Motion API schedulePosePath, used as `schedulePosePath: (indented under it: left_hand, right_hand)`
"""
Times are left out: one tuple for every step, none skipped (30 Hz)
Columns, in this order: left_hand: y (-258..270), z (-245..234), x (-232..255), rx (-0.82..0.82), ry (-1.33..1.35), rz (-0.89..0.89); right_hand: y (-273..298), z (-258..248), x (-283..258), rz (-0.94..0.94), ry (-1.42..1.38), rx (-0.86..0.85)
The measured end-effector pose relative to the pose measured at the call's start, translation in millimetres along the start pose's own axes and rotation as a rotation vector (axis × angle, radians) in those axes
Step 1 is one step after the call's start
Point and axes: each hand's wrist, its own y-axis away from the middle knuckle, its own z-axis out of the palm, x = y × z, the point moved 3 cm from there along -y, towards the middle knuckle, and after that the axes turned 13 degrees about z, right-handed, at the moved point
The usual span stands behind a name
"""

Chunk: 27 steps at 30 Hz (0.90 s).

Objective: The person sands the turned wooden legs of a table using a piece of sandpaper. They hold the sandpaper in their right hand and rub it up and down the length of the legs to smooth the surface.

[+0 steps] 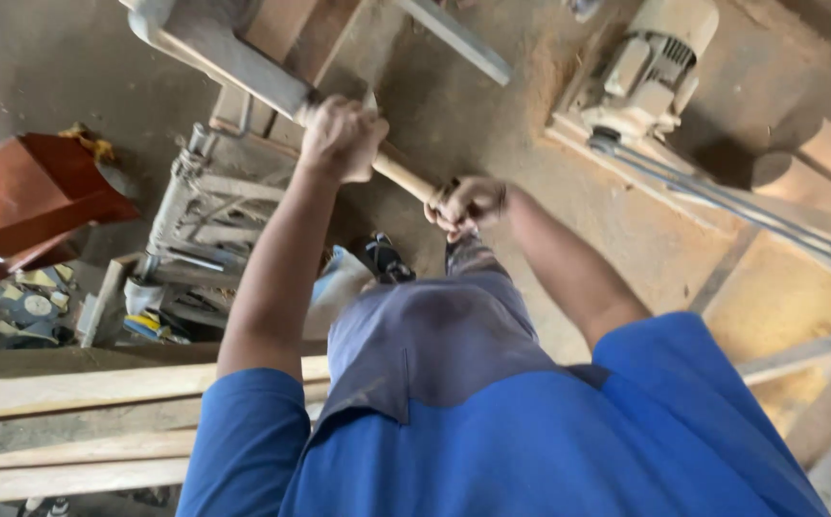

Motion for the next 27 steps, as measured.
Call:
schedulePosePath:
  left_hand:
    - [0.2, 4.8, -2.1, 0.036, -0.031, 0.021]
    - [0.5, 8.7, -5.0, 0.072, -0.062, 0.042]
    - [0.1, 5.9, -6.0, 0.078, -0.077, 0.038]
    - [-0.2, 2.6, -7.6, 0.089, -0.074, 0.042]
    - [2.6, 2.0, 0.0, 0.095, -0.055, 0.043]
    - [1.1, 3.0, -1.9, 0.095, -0.054, 0.036]
    - [1.0, 4.7, -3.3, 0.076, -0.054, 0.046]
    - [0.8, 6.3, -4.8, 0.057, -0.055, 0.057]
    - [1.9, 9.4, -5.4, 0.055, -0.061, 0.051]
    - [2.6, 12.5, -5.8, 0.064, -0.052, 0.045]
    - [1.7, 17.2, -2.5, 0.074, -0.035, 0.047]
    - [0.1, 8.4, -7.5, 0.074, -0.034, 0.048]
    - [-0.3, 1.2, -4.7, 0.080, -0.030, 0.049]
    - [-0.8, -6.2, -1.7, 0.086, -0.026, 0.051]
    - [0.3, -9.6, 2.2, 0.085, -0.030, 0.049]
    - [1.1, -13.2, 5.3, 0.073, -0.025, 0.032]
    - [-1.8, -16.9, 3.4, 0.065, -0.027, 0.019]
    - [-9.7, -23.2, -9.1, 0.068, -0.038, 0.021]
    - [-10.3, -21.4, -3.9, -0.099, -0.033, 0.019]
    - [-10.0, -19.3, 1.6, -0.267, -0.027, 0.020]
    - [-6.5, -19.3, 7.1, -0.276, -0.019, 0.026]
    - [-3.0, -21.6, 12.2, -0.257, 0.001, 0.022]
    - [-11.4, -26.9, 2.8, -0.214, -0.007, 0.010]
    - [-14.8, -24.8, -4.0, -0.199, -0.028, 0.008]
    - [-10.2, -21.5, -0.1, -0.144, -0.033, 0.009]
    - [-5.2, -17.9, 4.0, -0.088, -0.039, 0.009]
    - [-7.5, -22.8, 0.8, -0.091, -0.044, 0.001]
  right_hand:
    - [5.2, 1.3, -2.9, 0.048, 0.138, 0.230]
    - [11.6, 3.5, -7.7, 0.100, 0.277, 0.459]
    - [3.3, 3.5, -3.4, 0.094, 0.293, 0.460]
    - [-0.5, -3.4, -2.1, 0.114, 0.444, 0.795]
    - [-0.8, -7.2, 7.2, 0.141, 0.584, 1.128]
    - [-11.6, -10.9, 15.4, 0.146, 0.589, 1.127]
    - [-16.3, -13.8, 17.0, 0.104, 0.898, 1.484]
    - [-22.1, -12.1, 19.5, 0.046, 1.217, 1.831]
    - [-14.8, -1.2, 11.5, 0.039, 1.224, 1.827]
    - [-8.9, 7.9, 5.1, 0.060, 1.190, 1.734]
    - [-1.1, 17.0, 2.8, 0.088, 1.146, 1.646]
    - [7.0, 24.4, -20.4, 0.089, 1.144, 1.646]
    - [8.2, 30.2, -29.8, 0.094, 0.783, 1.170]
    - [9.9, 42.9, -40.2, 0.086, 0.424, 0.693]
    - [12.7, 49.2, -36.3, 0.084, 0.427, 0.691]
    - [14.5, 58.7, -33.7, 0.000, 0.319, 0.559]
    - [17.4, 66.8, -36.3, -0.089, 0.216, 0.428]
    - [9.2, 35.1, -46.1, -0.097, 0.224, 0.428]
    - [0.3, 8.8, -33.3, 0.085, 0.303, 0.307]
    - [-7.4, -17.5, -18.3, 0.265, 0.378, 0.180]
    - [-18.3, 2.9, -0.6, 0.264, 0.366, 0.174]
    - [-20.3, 11.1, 4.8, 0.196, 0.931, 0.932]
    - [-12.0, 31.8, -11.5, 0.060, 1.486, 1.734]
    - [-13.5, 31.9, -17.4, 0.038, 1.495, 1.752]
    - [-16.1, 33.1, -11.3, 0.020, 1.404, 1.749]
    - [-19.1, 34.2, -4.7, 0.002, 1.313, 1.744]
    - [-14.4, 34.6, -14.9, -0.005, 1.321, 1.737]
